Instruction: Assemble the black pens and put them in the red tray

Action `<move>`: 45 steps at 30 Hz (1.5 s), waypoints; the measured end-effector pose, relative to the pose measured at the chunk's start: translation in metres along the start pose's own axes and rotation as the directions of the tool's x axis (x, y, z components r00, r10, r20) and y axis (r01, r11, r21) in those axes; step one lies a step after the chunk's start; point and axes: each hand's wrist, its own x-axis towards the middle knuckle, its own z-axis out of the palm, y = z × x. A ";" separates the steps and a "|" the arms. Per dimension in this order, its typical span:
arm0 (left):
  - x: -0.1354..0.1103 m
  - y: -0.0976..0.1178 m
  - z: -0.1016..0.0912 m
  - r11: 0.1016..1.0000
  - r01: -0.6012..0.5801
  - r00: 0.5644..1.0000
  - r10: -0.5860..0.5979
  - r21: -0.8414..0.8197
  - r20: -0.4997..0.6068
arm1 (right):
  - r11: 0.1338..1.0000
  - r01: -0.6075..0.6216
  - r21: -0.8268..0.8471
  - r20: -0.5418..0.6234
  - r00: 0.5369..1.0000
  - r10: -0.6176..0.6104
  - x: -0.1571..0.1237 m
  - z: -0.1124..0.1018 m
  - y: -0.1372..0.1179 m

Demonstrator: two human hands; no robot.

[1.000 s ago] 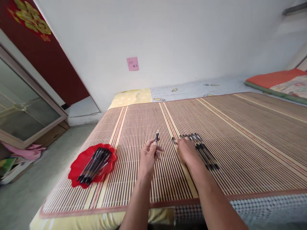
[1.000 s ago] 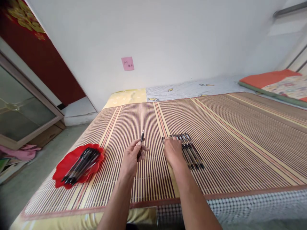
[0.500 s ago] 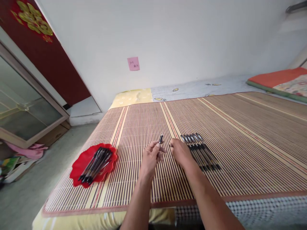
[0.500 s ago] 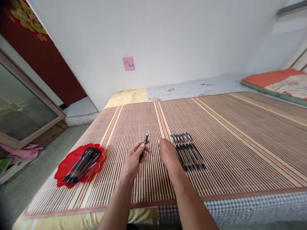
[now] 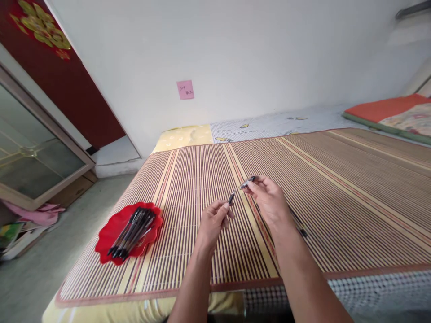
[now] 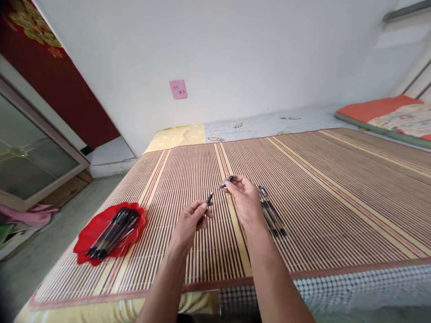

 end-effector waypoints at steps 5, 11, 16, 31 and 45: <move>0.000 0.001 0.002 1.000 0.011 1.000 -0.011 -0.007 -0.001 | 0.998 -0.031 0.048 0.057 0.998 0.029 -0.003 0.003 -0.004; 0.000 0.001 0.001 1.000 0.006 1.000 -0.006 -0.014 0.025 | 0.997 -0.031 -0.065 0.158 0.987 0.041 -0.004 0.003 -0.003; -0.001 0.003 0.001 0.999 0.037 0.998 -0.035 -0.039 0.055 | 0.979 -0.009 -0.203 0.212 0.976 0.053 -0.005 0.004 -0.004; -0.004 0.001 0.005 0.997 0.014 0.998 -0.010 -0.071 0.065 | 0.942 -0.037 -0.334 0.282 0.950 0.138 -0.006 0.002 -0.006; -0.009 -0.009 -0.005 0.990 -0.140 0.981 0.137 -0.011 -0.140 | 0.924 -0.068 -0.376 0.322 0.925 0.199 -0.006 0.008 0.001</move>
